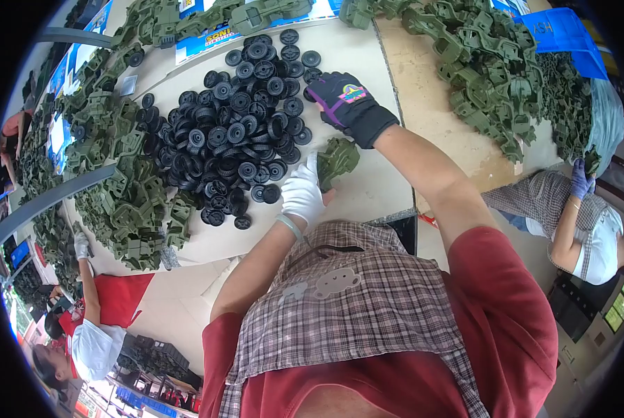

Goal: The person assembles small green plastic components and attaches black plastic wheels by hand.

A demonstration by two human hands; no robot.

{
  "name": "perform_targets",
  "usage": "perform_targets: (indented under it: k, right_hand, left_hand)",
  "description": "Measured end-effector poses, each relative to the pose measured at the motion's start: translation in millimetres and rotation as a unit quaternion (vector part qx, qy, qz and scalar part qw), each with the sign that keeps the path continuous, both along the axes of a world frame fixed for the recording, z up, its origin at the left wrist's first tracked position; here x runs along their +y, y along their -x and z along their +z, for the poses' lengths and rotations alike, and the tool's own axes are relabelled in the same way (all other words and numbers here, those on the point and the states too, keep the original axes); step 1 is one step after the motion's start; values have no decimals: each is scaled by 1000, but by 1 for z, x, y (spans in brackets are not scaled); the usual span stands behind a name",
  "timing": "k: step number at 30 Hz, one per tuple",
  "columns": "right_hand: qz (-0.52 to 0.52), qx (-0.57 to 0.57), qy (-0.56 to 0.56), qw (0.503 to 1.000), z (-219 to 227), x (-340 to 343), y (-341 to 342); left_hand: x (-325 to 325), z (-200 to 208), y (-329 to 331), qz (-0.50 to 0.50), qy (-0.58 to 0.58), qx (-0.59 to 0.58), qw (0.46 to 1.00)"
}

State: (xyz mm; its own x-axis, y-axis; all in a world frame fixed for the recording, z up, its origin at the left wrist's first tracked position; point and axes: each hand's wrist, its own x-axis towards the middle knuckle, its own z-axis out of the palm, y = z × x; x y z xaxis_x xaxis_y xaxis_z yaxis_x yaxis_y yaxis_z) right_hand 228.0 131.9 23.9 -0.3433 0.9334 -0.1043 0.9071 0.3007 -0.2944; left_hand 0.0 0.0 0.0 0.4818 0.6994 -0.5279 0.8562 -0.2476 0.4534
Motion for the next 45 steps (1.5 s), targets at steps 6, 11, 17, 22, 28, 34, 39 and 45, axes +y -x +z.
perform_targets:
  k: [6, 11, 17, 22, 28, 34, 39, 45]
  right_hand:
    - [-312, 392, 109, 858, 6, -87, -56]
    - [-330, 356, 167, 859, -11, -156, -85]
    - [-152, 83, -17, 985, 0, -155, -75]
    - [-124, 75, 21, 989, -5, -147, -72]
    - [-335, 369, 141, 855, 18, -179, -69]
    - [-144, 281, 63, 947, 45, -183, -56]
    - [23, 173, 25, 984, 55, -160, -48]
    - [91, 59, 125, 986, 72, -131, -38]
  left_hand:
    - [1, 9, -6, -73, -126, -13, 989]
    - [-1, -23, 11, 50, 105, -173, 978]
    - [11, -13, -3, -31, 58, -136, 989]
    - [7, 21, -14, -128, -133, -54, 981]
    - [0, 40, -15, -220, -269, -76, 935]
    - [13, 10, -17, -198, -216, -70, 954]
    - [14, 9, -20, -187, -212, -96, 954]
    - [13, 11, -21, -192, -200, -90, 957]
